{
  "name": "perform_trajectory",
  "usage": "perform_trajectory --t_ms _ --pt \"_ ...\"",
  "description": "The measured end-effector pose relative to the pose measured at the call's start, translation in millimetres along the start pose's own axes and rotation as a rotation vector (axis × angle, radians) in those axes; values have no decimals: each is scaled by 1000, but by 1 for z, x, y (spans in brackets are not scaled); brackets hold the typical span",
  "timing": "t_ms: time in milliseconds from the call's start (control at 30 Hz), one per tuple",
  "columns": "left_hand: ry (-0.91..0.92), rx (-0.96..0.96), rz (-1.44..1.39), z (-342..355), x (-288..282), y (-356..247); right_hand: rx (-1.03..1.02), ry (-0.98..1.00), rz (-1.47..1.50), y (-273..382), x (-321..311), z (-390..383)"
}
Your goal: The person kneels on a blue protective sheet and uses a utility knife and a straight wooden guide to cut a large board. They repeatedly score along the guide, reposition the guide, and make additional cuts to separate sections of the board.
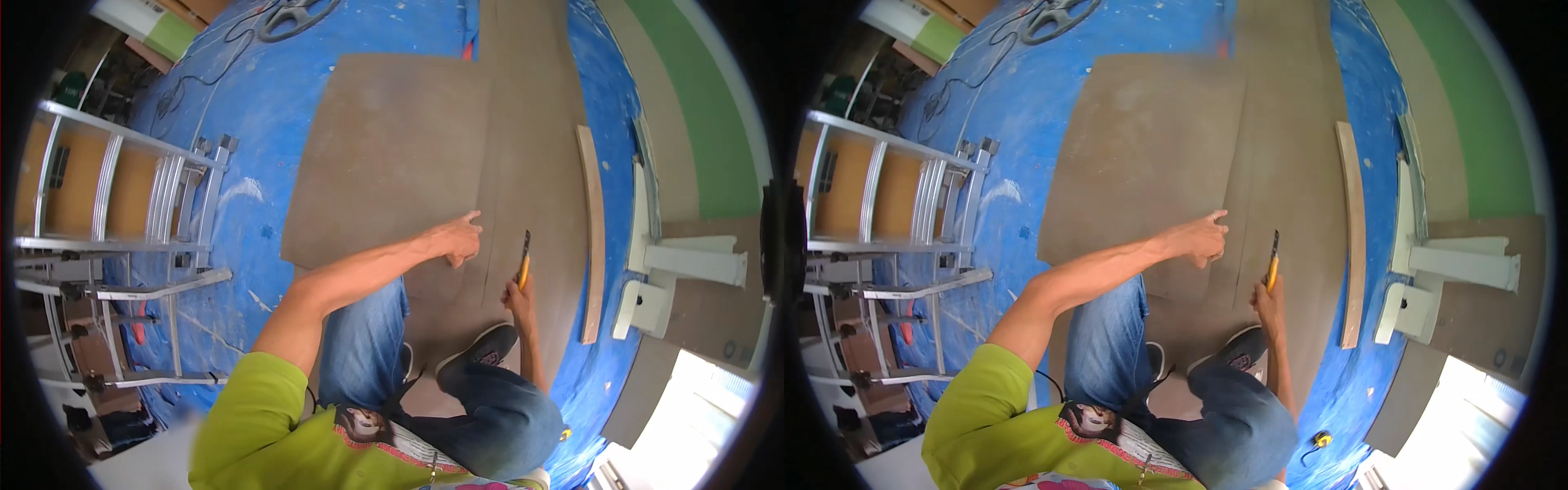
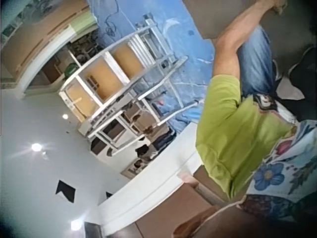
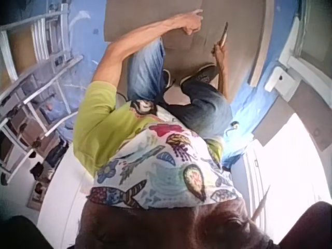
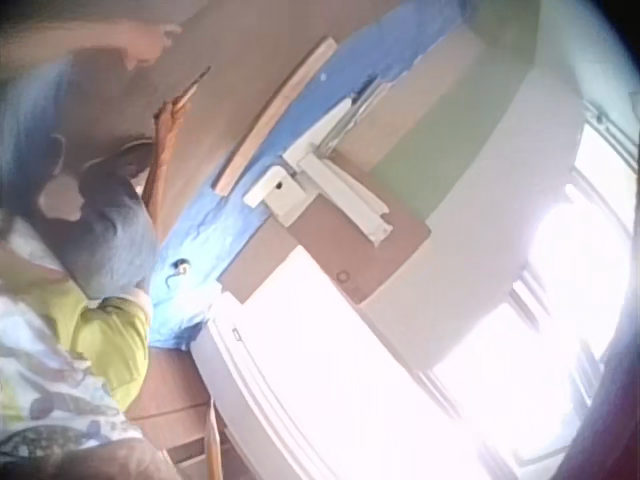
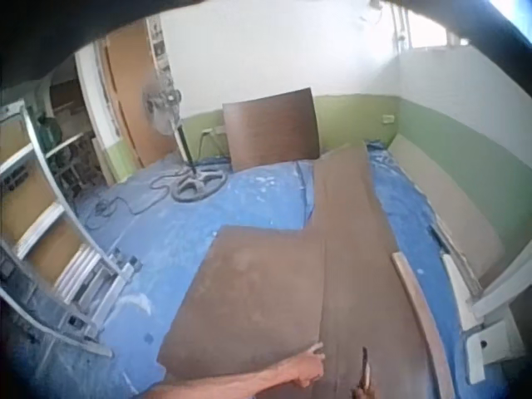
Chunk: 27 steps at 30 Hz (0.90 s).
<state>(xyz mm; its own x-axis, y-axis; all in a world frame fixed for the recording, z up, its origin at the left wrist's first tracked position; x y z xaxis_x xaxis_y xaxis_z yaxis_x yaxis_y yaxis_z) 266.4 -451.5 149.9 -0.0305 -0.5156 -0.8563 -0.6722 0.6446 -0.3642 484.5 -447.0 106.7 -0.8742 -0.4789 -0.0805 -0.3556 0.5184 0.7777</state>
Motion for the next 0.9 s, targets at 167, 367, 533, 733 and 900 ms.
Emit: perform_trajectory --t_ms 167,367,533,733,900 --pt "-122 -50 -13 -15 -39 -1 -126 146 -38 81 38 64" --pt "-397 -42 -127 -86 -150 -23 80 290 246 197 94 81" --pt "-344 -158 52 -152 -230 -46 281 403 369 291 168 55" --pt "-403 -302 -61 -259 -312 -89 238 398 311 380 225 24" --pt "-899 -839 -387 -319 -380 -144 220 391 448 464 272 -60"
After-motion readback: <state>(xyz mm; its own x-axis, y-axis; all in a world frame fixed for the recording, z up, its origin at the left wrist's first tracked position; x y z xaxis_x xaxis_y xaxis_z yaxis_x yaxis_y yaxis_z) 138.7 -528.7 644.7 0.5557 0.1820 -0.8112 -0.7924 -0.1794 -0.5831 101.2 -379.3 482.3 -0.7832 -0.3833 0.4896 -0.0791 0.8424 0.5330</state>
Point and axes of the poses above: each hand's wrist, its own z-axis towards the middle knuckle, its own x-axis out of the palm, y = z × x, the point moved 6 cm from there along z, towards the middle knuckle, and after that the axes turned 11 degrees about x, right-handed, at the moved point
